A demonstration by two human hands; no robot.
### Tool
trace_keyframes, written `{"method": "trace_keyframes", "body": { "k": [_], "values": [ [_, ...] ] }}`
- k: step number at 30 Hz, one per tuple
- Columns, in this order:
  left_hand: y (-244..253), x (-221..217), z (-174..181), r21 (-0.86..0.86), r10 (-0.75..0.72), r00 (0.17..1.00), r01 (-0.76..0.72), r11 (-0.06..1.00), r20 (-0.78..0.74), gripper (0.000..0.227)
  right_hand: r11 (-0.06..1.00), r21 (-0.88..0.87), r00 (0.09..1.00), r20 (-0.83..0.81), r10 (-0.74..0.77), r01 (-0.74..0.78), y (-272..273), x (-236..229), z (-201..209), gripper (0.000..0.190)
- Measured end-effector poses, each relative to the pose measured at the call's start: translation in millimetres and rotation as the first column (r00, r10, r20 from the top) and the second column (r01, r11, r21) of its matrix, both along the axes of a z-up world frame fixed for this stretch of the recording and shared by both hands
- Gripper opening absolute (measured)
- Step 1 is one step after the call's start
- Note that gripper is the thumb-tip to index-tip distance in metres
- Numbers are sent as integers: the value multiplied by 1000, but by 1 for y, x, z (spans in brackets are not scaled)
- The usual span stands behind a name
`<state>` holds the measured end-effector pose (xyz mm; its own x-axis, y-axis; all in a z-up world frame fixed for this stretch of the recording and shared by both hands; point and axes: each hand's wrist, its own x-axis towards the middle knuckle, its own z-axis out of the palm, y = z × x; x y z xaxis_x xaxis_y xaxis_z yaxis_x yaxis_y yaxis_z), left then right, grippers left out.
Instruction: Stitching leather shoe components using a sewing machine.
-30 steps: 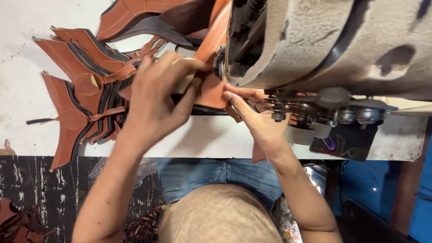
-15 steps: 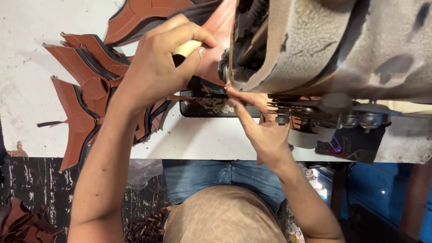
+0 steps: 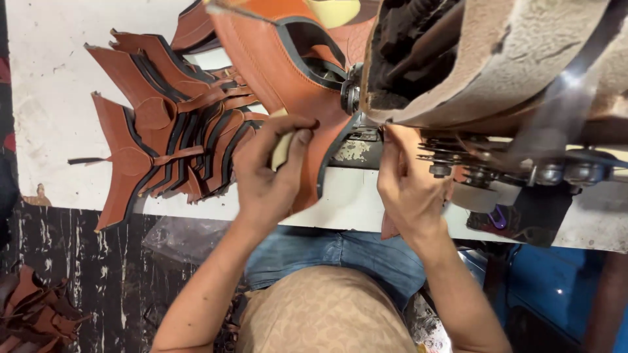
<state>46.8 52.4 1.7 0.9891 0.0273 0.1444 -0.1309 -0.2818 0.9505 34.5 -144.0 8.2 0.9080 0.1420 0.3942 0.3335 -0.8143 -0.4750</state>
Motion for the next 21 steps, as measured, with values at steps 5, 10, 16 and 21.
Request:
{"method": "trace_keyframes", "body": {
  "k": [5, 10, 16, 21],
  "values": [
    [-19, -22, -17, -223, 126, 990, -136, 965, -57, 10, 827, 557, 970, -236, 64, 81, 15, -3, -3, 15],
    [-38, -32, -28, -263, 184, 968, -225, 938, -171, 12, 637, 758, 938, -308, 157, 142, 17, 1, -12, 20],
    [-47, -44, -12, -59, 127, 992, -128, 990, -22, 42, 494, 840, 893, -380, 242, 224, 5, 3, -19, 20],
    [-56, -71, -14, -136, 6, 1000, -10, 991, -31, 73, 494, 830, 873, -421, 246, 261, -1, 4, -25, 20]
  ]
}}
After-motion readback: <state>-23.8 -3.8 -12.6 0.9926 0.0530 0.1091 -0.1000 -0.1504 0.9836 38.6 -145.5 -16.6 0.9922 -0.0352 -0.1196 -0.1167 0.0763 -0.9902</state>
